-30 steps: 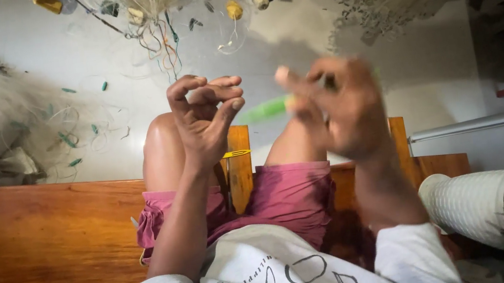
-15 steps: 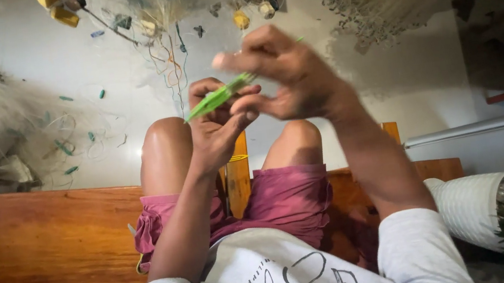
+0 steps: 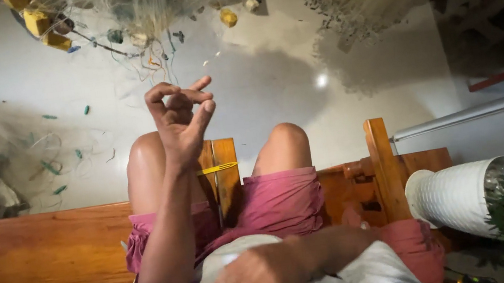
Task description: The person is repairing a fishing net by weaving nylon line through the mesh using a plastic shuttle and cutting excess line with scissors.
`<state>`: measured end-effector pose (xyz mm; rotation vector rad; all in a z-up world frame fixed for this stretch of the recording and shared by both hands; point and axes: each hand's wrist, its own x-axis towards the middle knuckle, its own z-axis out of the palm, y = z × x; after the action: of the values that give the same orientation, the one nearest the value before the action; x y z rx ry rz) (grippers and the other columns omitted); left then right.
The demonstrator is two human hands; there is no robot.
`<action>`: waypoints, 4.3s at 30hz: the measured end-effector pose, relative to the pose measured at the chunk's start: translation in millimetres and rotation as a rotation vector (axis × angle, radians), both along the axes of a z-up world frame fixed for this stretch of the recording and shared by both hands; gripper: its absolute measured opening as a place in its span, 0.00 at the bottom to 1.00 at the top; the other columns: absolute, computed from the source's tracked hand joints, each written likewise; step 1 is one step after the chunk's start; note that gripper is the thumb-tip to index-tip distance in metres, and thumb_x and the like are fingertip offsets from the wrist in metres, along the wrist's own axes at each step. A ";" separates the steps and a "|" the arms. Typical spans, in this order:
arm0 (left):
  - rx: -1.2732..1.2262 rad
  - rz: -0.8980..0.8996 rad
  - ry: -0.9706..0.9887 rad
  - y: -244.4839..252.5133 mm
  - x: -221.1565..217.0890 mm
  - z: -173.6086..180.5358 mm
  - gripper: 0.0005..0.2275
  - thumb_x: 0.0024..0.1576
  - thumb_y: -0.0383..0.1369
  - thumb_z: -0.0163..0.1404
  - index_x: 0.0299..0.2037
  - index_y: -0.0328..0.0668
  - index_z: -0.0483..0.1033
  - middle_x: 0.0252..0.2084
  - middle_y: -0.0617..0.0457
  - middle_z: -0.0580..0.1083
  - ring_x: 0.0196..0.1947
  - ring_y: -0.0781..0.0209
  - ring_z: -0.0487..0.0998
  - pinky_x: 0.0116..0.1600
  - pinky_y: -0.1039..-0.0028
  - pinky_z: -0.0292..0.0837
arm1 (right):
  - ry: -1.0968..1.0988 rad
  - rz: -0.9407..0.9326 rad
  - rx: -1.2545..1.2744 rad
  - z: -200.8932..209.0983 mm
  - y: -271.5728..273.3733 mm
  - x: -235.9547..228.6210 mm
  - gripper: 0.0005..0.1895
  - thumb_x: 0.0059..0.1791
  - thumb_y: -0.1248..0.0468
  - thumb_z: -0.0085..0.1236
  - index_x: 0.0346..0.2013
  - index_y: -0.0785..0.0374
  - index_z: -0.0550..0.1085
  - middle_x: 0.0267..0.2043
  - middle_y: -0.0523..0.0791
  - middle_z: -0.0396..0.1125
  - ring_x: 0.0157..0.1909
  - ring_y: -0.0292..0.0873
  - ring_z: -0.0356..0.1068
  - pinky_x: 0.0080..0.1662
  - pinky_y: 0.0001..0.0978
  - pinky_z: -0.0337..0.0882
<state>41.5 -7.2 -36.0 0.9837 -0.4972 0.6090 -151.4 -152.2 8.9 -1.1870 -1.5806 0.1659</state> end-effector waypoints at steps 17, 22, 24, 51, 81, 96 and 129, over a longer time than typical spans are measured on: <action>-0.080 -0.093 -0.064 1.2 -21.5 20.2 0.25 0.57 0.44 0.55 0.54 0.39 0.55 0.38 0.38 0.77 0.50 0.43 0.78 0.68 0.42 0.59 | -0.648 -1.190 -0.320 94.5 -66.0 191.6 0.13 0.53 0.50 0.61 0.46 0.50 0.81 0.26 0.39 0.62 0.30 0.40 0.69 0.36 0.29 0.71; -0.069 -0.076 -0.054 0.8 -29.5 34.8 0.24 0.57 0.46 0.53 0.53 0.42 0.56 0.37 0.41 0.78 0.48 0.49 0.80 0.66 0.46 0.63 | -0.706 -1.092 -0.249 120.6 -47.8 200.0 0.09 0.52 0.55 0.66 0.39 0.57 0.82 0.22 0.44 0.59 0.27 0.45 0.67 0.34 0.32 0.71; -0.103 -0.128 -0.025 -0.1 -34.0 38.1 0.21 0.62 0.46 0.47 0.53 0.39 0.54 0.34 0.39 0.77 0.50 0.43 0.78 0.65 0.44 0.63 | -0.582 -0.924 -0.201 125.8 -43.6 203.7 0.07 0.51 0.57 0.66 0.39 0.54 0.83 0.22 0.42 0.61 0.26 0.42 0.64 0.36 0.31 0.72; -0.095 -0.161 0.015 -9.5 -29.8 31.9 0.13 0.65 0.25 0.45 0.50 0.47 0.52 0.43 0.40 0.76 0.53 0.48 0.77 0.59 0.61 0.68 | -0.077 -0.955 -0.362 60.8 -25.8 113.0 0.09 0.47 0.56 0.60 0.41 0.49 0.79 0.25 0.39 0.72 0.22 0.43 0.72 0.27 0.30 0.68; -0.118 -0.162 0.064 -10.2 -39.6 32.1 0.05 0.67 0.26 0.42 0.49 0.48 0.61 0.43 0.48 0.72 0.50 0.56 0.74 0.69 0.55 0.66 | -0.153 -0.548 -0.108 58.4 8.0 37.5 0.17 0.60 0.62 0.47 0.60 0.71 0.66 0.24 0.41 0.61 0.21 0.36 0.56 0.22 0.32 0.62; -0.190 -0.138 0.015 -14.1 -33.1 7.4 0.05 0.63 0.22 0.44 0.45 0.38 0.61 0.31 0.49 0.67 0.46 0.50 0.78 0.52 0.67 0.70 | 0.580 -0.662 0.188 -31.9 -53.7 4.3 0.11 0.49 0.70 0.59 0.43 0.76 0.79 0.20 0.40 0.57 0.15 0.30 0.55 0.23 0.18 0.60; -0.786 -0.284 0.517 -56.5 -44.3 79.7 0.11 0.61 0.39 0.49 0.31 0.41 0.71 0.27 0.53 0.71 0.31 0.64 0.74 0.41 0.73 0.69 | -0.732 -1.258 -0.392 130.3 -63.4 178.1 0.11 0.53 0.57 0.65 0.40 0.62 0.82 0.36 0.46 0.64 0.38 0.47 0.61 0.43 0.41 0.60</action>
<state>-2.8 -63.7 43.7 0.2806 0.0812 0.2309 26.8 -215.6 139.2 -2.5206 -1.0753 -0.8994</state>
